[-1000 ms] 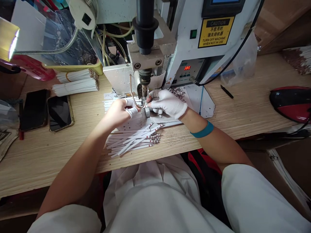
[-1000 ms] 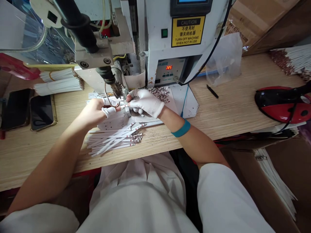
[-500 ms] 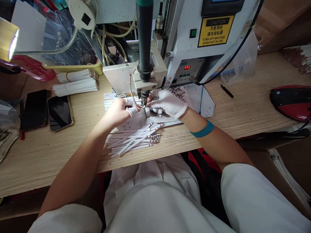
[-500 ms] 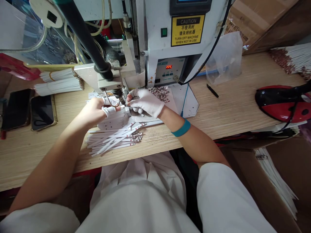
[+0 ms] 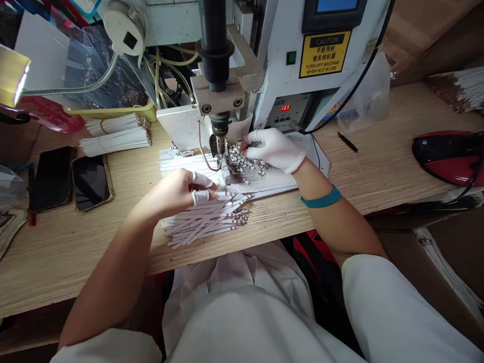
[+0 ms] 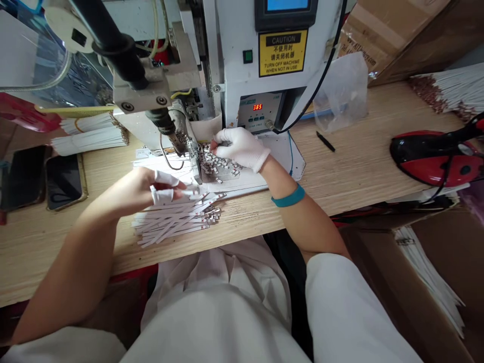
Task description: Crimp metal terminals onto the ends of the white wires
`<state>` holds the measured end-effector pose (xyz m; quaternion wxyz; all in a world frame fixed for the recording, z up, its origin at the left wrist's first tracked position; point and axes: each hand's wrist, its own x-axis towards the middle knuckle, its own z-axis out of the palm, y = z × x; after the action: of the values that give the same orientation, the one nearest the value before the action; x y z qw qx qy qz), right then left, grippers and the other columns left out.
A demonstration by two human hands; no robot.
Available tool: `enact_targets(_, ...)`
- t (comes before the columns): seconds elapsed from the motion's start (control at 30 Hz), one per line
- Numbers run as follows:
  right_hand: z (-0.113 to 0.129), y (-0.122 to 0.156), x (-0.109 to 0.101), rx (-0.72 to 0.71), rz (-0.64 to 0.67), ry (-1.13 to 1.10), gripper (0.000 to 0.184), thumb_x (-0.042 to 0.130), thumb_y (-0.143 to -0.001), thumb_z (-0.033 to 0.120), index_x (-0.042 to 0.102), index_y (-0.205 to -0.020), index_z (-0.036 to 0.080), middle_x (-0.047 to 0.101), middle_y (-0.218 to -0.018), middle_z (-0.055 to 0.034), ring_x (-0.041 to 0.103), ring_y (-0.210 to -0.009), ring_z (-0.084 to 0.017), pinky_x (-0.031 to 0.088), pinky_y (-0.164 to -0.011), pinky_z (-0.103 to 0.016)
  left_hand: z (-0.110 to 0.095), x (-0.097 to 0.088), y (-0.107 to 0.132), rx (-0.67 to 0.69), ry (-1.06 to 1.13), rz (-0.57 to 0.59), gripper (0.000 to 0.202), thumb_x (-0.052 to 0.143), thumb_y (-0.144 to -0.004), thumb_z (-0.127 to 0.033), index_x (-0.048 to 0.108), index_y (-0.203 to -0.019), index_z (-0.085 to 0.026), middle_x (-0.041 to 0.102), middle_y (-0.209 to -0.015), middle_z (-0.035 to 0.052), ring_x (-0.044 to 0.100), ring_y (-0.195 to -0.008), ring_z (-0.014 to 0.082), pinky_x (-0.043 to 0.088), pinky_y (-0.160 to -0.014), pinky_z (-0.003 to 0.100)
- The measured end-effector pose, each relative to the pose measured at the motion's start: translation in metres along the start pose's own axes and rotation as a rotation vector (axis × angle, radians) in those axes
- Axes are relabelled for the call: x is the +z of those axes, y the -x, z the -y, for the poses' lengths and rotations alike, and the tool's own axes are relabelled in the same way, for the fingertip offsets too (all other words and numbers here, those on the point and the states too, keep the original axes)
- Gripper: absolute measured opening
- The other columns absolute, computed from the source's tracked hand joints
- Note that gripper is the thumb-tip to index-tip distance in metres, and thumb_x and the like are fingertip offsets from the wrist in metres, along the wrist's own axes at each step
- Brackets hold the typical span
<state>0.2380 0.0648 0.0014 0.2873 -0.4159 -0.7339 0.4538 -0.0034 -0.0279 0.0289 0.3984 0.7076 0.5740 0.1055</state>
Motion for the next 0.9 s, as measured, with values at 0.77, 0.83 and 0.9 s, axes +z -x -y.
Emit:
enact_targets(0.77,0.001,-0.003,0.023,-0.012,0.025,0.171,0.001,0.057,-0.080,0.018,0.056,-0.080,0.017,0.062,-0.078,-0.0028,0.058,-0.067,-0.015,0.048,-0.064,-0.030,0.020,0.012,-0.028,0.098,-0.370,-0.328,0.020,0.046,-0.075,-0.018,0.065,-0.080,-0.015,0.067,-0.080,0.0081,0.059,-0.074,0.0208,0.044,-0.067,0.029)
enact_targets(0.83,0.002,-0.001,0.022,0.099,0.101,-0.017,0.004,0.056,-0.082,0.019,0.052,-0.082,0.017,0.059,-0.073,-0.0015,0.055,-0.054,-0.011,0.046,-0.050,-0.027,0.018,0.010,-0.026,0.087,-0.324,-0.316,0.018,0.045,-0.075,-0.017,0.062,-0.080,-0.016,0.066,-0.077,0.0062,0.058,-0.070,0.0191,0.042,-0.065,0.028)
enact_targets(0.9,0.004,-0.001,0.021,0.160,0.149,-0.118,0.006,0.056,-0.082,0.018,0.050,-0.083,0.017,0.056,-0.069,-0.0003,0.052,-0.047,-0.010,0.042,-0.041,-0.024,0.016,0.010,-0.025,0.100,-0.279,-0.318,0.016,0.045,-0.078,-0.020,0.060,-0.081,-0.016,0.066,-0.078,0.0057,0.058,-0.071,0.0182,0.041,-0.065,0.027)
